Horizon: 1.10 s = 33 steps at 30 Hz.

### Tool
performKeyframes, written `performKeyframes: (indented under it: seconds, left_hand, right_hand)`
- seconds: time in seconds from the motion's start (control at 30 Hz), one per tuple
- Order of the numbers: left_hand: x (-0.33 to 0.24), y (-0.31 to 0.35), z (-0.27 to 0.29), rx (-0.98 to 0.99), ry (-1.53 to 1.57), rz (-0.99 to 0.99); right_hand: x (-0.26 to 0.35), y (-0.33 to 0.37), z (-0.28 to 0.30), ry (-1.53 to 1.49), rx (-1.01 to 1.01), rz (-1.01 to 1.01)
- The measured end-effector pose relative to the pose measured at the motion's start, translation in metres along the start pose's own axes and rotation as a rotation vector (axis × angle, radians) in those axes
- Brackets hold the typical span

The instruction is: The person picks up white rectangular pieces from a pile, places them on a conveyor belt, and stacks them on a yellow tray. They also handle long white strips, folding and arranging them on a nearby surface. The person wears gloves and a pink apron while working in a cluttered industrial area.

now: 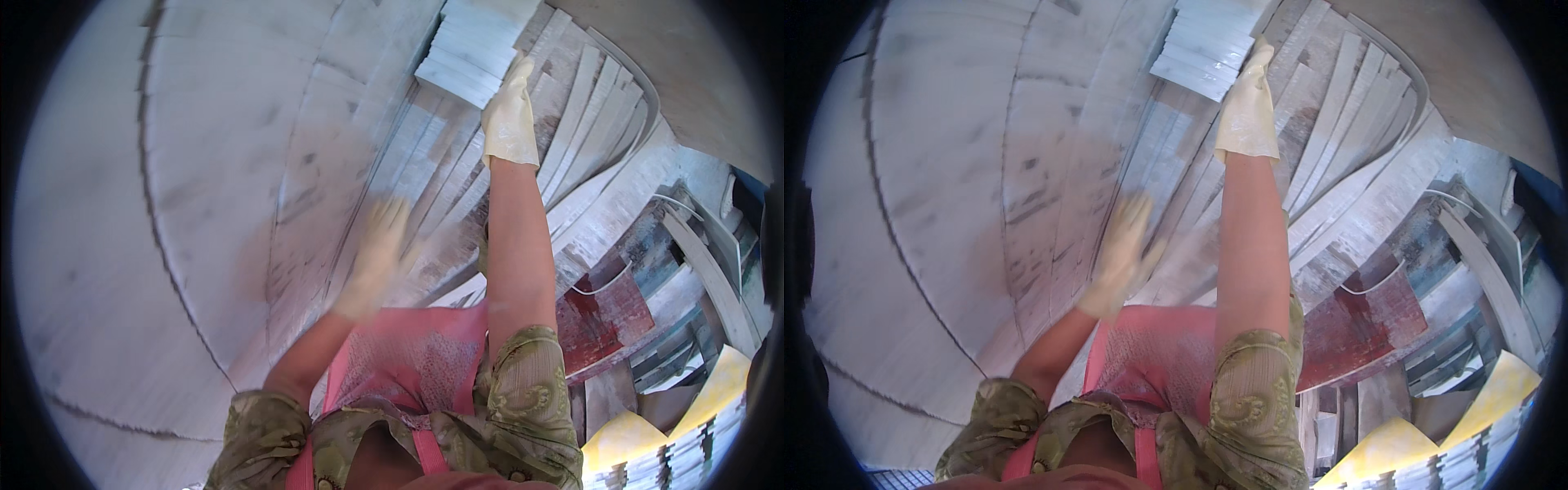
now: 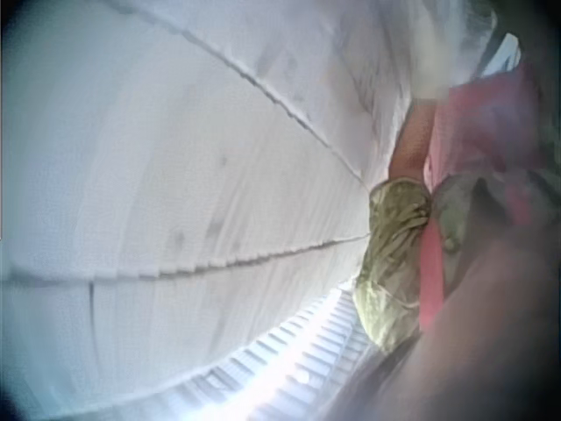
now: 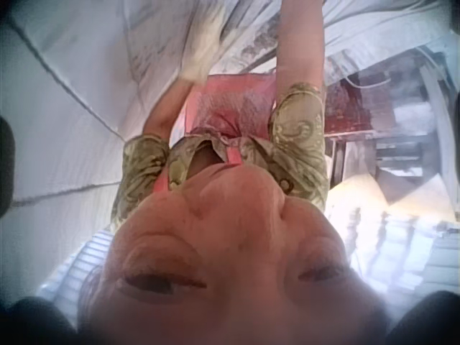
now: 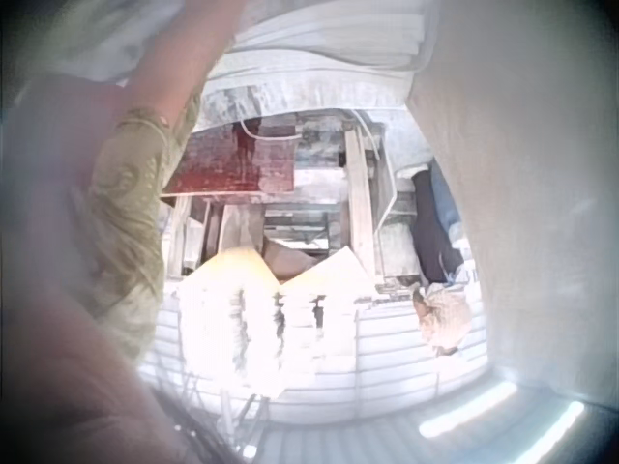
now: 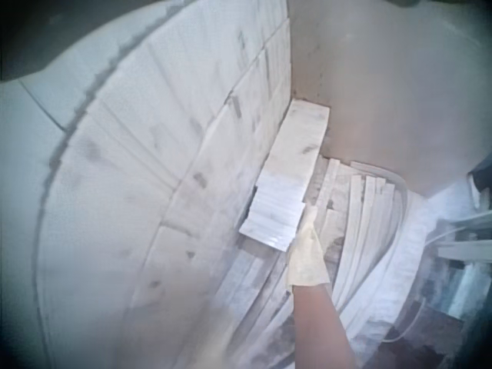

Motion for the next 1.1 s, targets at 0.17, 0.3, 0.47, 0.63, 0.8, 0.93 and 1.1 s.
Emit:
performKeyframes:
  seconds: [0.17, 0.3, 0.47, 0.63, 0.8, 0.93, 1.1]
  left_hand:
    - [0.048, 0.104, -0.024, 0.029, 0.156, 0.214]
    - [0.065, 0.127, -0.036, 0.114, 0.203, 0.440]
    - [0.080, 0.128, -0.042, 0.055, 0.288, 0.374]
    - [0.093, 0.149, -0.051, 0.084, 0.467, 0.547]
    - [0.095, 0.172, -0.056, 0.142, 0.463, 0.655]
    - [0.093, 0.175, -0.056, 0.112, 0.545, 0.670]
    - [0.095, 0.179, -0.051, 0.117, 0.572, 0.619]
  right_hand:
    - [0.011, 0.008, -0.019, 0.071, -0.066, -0.068]
    - [0.011, 0.015, -0.026, 0.079, -0.069, -0.108]
    - [-0.003, 0.005, -0.001, 0.103, -0.061, -0.036]
    - [-0.032, 0.007, 0.023, 0.782, -0.094, 0.013]
    - [-0.071, -0.025, 0.020, 0.762, -0.047, -0.076]
    - [-0.081, -0.049, 0.036, 0.577, 0.033, -0.115]
    - [-0.064, -0.047, 0.035, -0.036, 0.054, -0.167]
Point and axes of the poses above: each hand's wrist, its own y-axis away from the middle knuckle, its own z-axis out of the back of the hand, x = y × z, the point moved 3 cm from there along -y, towards the middle knuckle
